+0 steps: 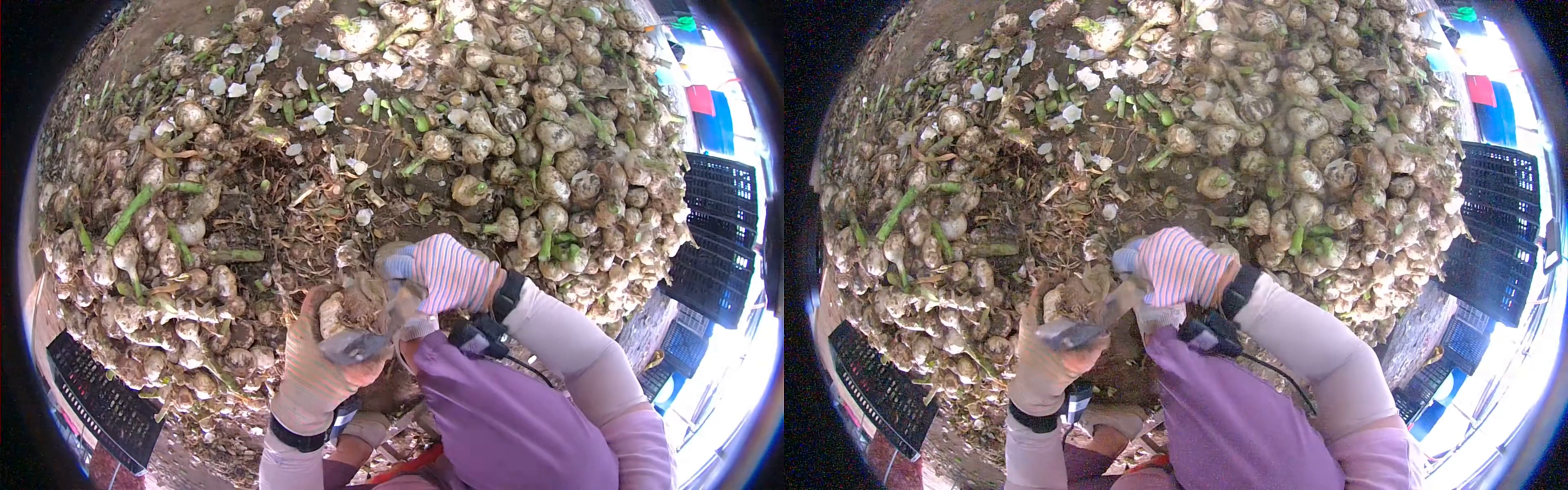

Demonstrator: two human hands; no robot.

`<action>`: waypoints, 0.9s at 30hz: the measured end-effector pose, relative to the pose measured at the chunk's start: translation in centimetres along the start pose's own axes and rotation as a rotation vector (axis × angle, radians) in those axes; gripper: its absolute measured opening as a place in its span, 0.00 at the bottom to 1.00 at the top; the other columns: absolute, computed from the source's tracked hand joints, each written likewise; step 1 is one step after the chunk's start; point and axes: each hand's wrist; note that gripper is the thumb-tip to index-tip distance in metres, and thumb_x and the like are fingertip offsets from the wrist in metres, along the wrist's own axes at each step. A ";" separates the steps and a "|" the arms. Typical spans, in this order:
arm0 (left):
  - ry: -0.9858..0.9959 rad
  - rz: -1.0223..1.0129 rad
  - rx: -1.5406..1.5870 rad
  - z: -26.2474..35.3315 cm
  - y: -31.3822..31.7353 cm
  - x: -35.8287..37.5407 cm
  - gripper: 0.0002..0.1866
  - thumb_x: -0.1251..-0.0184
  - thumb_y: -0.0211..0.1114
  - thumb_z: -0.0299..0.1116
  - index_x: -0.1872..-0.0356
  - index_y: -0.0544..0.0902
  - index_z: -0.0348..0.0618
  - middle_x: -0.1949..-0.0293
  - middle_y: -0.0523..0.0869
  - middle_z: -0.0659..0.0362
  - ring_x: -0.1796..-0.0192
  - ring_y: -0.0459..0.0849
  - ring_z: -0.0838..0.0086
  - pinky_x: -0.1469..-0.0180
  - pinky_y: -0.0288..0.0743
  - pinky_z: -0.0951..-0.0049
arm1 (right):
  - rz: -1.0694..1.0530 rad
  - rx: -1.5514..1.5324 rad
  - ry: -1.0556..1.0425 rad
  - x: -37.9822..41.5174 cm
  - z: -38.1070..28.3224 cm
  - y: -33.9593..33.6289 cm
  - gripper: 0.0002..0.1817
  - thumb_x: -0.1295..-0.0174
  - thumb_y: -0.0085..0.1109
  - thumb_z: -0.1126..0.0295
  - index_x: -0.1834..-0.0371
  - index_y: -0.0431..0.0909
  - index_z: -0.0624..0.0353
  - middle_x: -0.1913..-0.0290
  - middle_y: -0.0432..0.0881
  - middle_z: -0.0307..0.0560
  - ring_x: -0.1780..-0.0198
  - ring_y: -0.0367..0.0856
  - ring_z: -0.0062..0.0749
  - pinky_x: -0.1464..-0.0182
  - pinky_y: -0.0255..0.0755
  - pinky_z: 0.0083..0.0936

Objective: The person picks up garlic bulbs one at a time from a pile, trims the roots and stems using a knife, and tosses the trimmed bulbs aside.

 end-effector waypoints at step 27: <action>0.237 0.152 -0.285 3.3 -0.6 0.4 0.19 0.41 0.58 0.48 0.56 0.70 0.47 0.62 0.79 0.59 0.67 0.79 0.67 0.69 0.76 0.68 | 0.036 0.086 0.014 -0.1 1.8 0.1 0.19 0.58 0.57 0.51 0.67 0.74 0.50 0.80 0.73 0.49 0.76 0.75 0.49 0.75 0.67 0.39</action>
Point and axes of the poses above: each hand's wrist, its own x-axis away from the middle knuckle, its own y-axis out of the palm, z = x × y
